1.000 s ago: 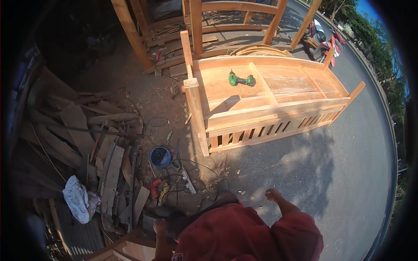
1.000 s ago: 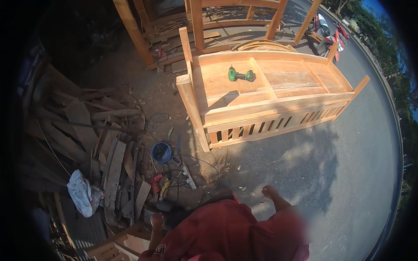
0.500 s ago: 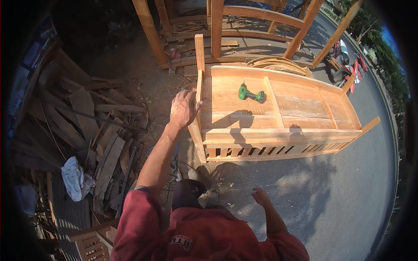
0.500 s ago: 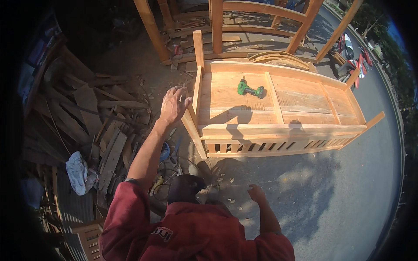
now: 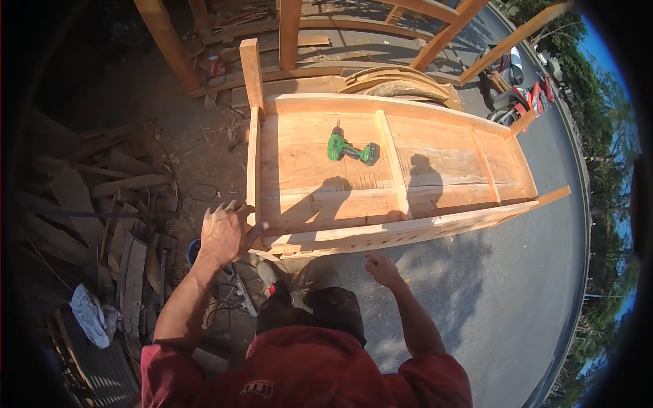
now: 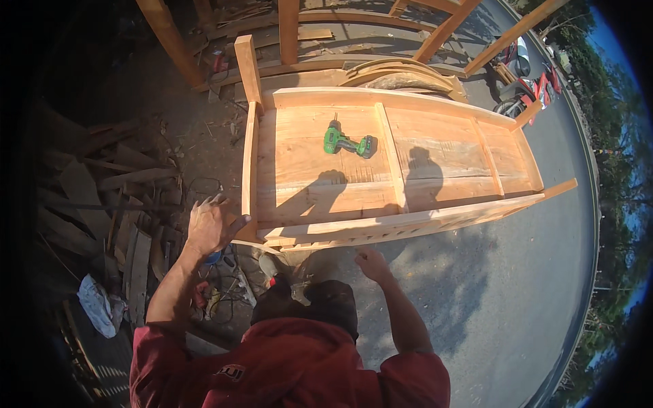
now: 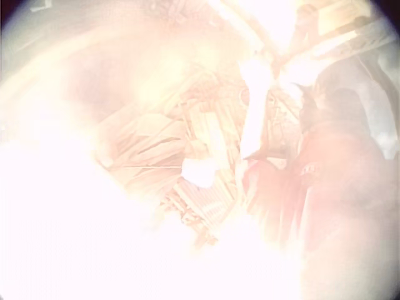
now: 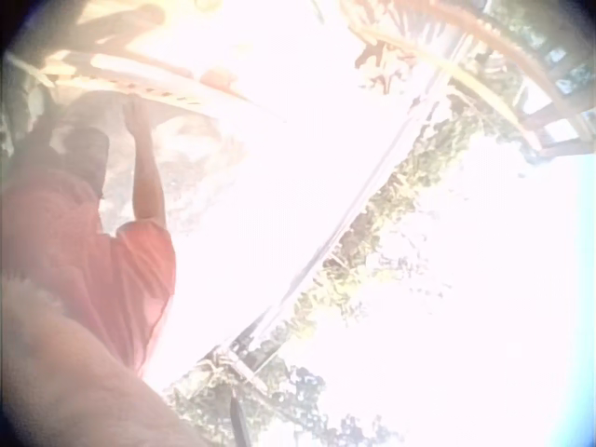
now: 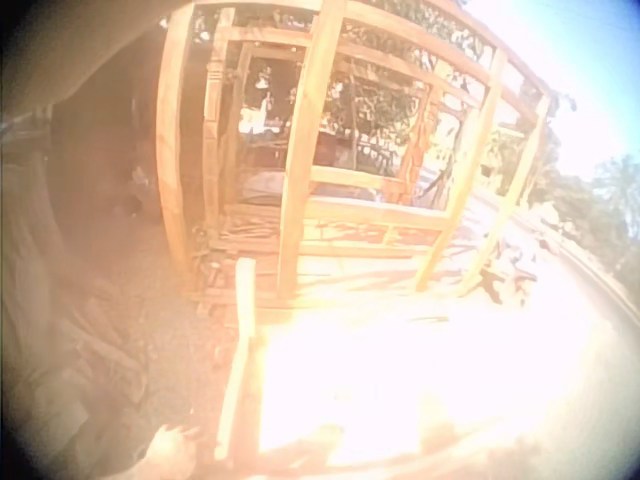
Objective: The person uses a drill to drive screws into a wooden furniture frame, picks up screws from a container, and secures a long wooden clamp across the frame.
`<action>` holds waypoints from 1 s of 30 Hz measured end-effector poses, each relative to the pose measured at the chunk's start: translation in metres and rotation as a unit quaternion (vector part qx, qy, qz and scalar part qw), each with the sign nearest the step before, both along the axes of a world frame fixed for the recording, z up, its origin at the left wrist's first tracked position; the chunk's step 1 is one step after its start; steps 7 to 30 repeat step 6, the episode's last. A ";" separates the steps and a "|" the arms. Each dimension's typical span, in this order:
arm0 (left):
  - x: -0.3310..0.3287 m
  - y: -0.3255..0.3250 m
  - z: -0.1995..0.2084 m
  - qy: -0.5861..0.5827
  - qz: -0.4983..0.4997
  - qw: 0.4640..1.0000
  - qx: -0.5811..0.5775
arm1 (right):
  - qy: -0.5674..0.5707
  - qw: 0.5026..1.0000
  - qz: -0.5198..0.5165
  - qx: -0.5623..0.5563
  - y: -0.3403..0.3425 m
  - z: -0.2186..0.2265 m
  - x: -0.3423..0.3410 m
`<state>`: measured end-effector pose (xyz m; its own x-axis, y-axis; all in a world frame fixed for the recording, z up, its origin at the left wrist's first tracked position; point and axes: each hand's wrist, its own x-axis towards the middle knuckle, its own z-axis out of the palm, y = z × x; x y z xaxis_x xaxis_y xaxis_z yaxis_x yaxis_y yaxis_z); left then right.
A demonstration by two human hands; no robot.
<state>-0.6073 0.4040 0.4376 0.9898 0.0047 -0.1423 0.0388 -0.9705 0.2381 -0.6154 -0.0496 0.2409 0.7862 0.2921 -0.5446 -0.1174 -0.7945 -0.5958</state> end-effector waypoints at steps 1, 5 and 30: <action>0.008 -0.006 0.008 0.051 0.014 0.998 -0.021 | -0.100 0.994 0.009 -0.035 0.002 -0.013 0.041; 0.016 0.004 0.008 0.043 0.116 0.990 -0.061 | -0.173 0.981 0.061 -0.064 0.075 -0.053 0.215; 0.020 0.000 0.004 0.011 0.142 0.989 -0.048 | -0.160 0.974 0.080 -0.136 0.077 -0.075 0.257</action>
